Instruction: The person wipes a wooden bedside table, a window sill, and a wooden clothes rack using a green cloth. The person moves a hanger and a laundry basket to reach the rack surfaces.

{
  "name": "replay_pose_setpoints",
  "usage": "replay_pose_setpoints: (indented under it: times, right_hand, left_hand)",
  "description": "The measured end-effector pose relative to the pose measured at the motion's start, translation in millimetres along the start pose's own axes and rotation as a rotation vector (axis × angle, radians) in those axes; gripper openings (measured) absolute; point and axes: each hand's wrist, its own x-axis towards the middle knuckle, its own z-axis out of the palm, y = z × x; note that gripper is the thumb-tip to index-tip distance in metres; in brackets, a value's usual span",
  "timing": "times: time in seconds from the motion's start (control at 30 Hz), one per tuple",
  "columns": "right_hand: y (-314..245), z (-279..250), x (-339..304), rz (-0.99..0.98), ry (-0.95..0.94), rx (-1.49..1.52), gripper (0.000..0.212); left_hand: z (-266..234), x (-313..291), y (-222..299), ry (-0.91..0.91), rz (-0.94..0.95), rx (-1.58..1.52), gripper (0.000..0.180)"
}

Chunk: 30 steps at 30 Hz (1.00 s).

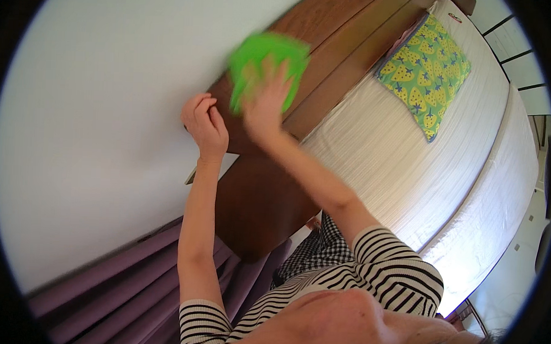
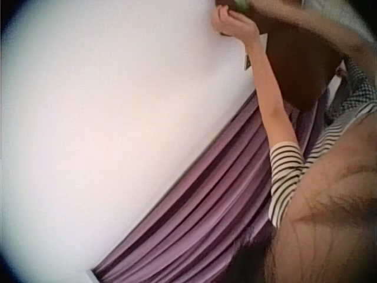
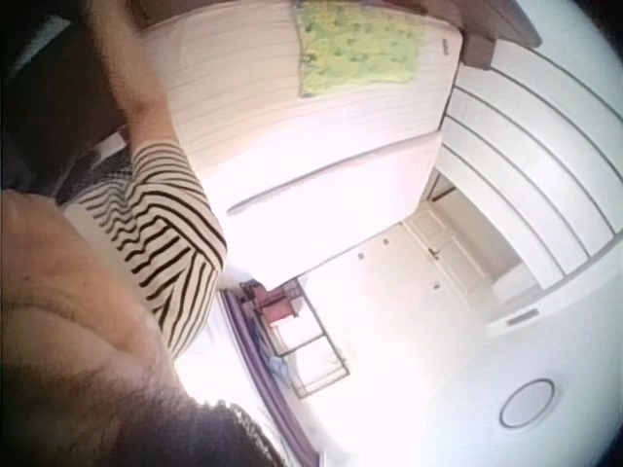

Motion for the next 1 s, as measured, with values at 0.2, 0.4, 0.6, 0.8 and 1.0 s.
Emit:
replay_pose_setpoints:
  times: [0.2, 0.4, 0.6, 0.8, 1.0]
  right_hand:
    - [98, 10, 8, -0.191, 0.031, -0.059, 0.057]
    - [281, -53, 206, 0.014, 0.416, -0.165, 0.050]
    - [256, -81, 181, 0.215, 0.276, -0.152, 0.061]
    - [266, -68, 136, -0.068, 0.048, -0.151, 0.058]
    - [394, -122, 325, -0.058, 0.431, -0.368, 0.056]
  left_hand:
    - [24, -14, 17, -0.008, 0.015, -0.064, 0.021]
    - [101, -5, 51, -0.194, 0.175, -0.133, 0.027]
    - [223, 89, 96, -0.411, 0.311, -0.148, 0.041]
    - [281, 120, 94, -0.500, 0.332, -0.124, 0.049]
    - [288, 110, 89, -0.758, 0.318, -0.064, 0.056]
